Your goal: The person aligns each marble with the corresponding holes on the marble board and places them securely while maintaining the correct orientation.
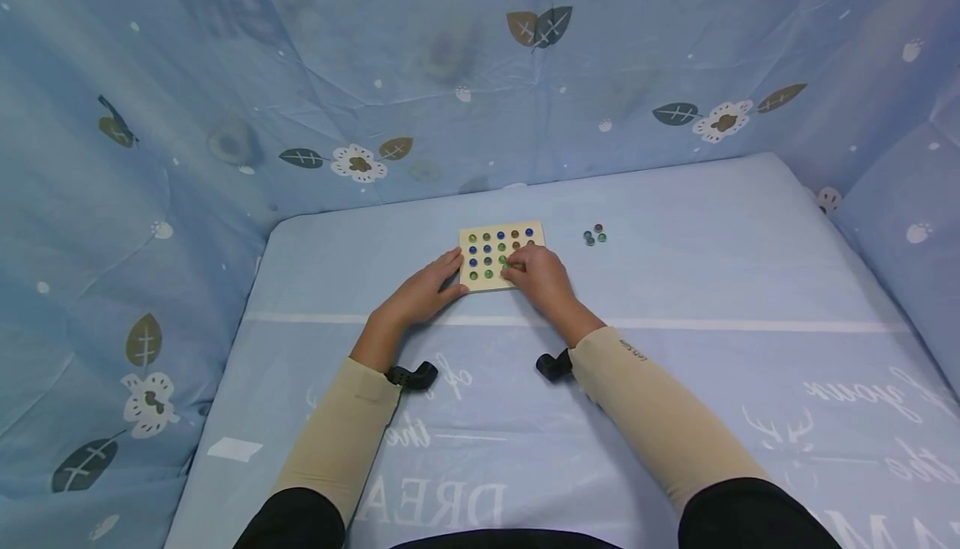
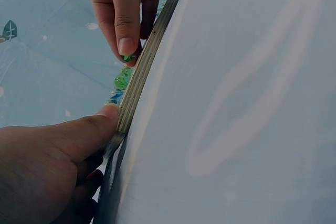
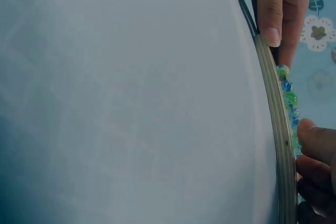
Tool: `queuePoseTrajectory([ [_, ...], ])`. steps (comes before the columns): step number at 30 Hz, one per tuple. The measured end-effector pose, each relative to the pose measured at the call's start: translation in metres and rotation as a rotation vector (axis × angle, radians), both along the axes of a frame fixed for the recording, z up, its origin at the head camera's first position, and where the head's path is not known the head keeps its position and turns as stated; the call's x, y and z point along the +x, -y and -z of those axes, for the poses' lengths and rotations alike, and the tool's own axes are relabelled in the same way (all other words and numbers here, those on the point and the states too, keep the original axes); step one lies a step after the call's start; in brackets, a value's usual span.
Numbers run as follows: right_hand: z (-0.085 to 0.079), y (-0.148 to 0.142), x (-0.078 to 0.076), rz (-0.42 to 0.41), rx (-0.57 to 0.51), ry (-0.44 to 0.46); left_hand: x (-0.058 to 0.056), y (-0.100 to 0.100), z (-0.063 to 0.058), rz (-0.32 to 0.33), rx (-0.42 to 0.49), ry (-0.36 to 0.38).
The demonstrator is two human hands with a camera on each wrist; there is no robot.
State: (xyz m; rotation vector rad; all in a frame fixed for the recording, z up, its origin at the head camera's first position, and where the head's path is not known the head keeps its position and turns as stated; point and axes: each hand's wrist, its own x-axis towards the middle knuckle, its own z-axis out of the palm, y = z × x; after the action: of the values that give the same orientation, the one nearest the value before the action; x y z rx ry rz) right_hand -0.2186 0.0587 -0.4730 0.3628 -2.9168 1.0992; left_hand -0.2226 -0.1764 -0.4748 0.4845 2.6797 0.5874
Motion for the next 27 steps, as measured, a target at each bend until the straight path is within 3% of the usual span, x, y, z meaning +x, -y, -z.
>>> queuePoseTrajectory([
  [27, -0.0012, 0.0058, 0.0030, 0.017, 0.027, 0.057, 0.0011, 0.0003, -0.0020, 0.013, 0.011, -0.010],
])
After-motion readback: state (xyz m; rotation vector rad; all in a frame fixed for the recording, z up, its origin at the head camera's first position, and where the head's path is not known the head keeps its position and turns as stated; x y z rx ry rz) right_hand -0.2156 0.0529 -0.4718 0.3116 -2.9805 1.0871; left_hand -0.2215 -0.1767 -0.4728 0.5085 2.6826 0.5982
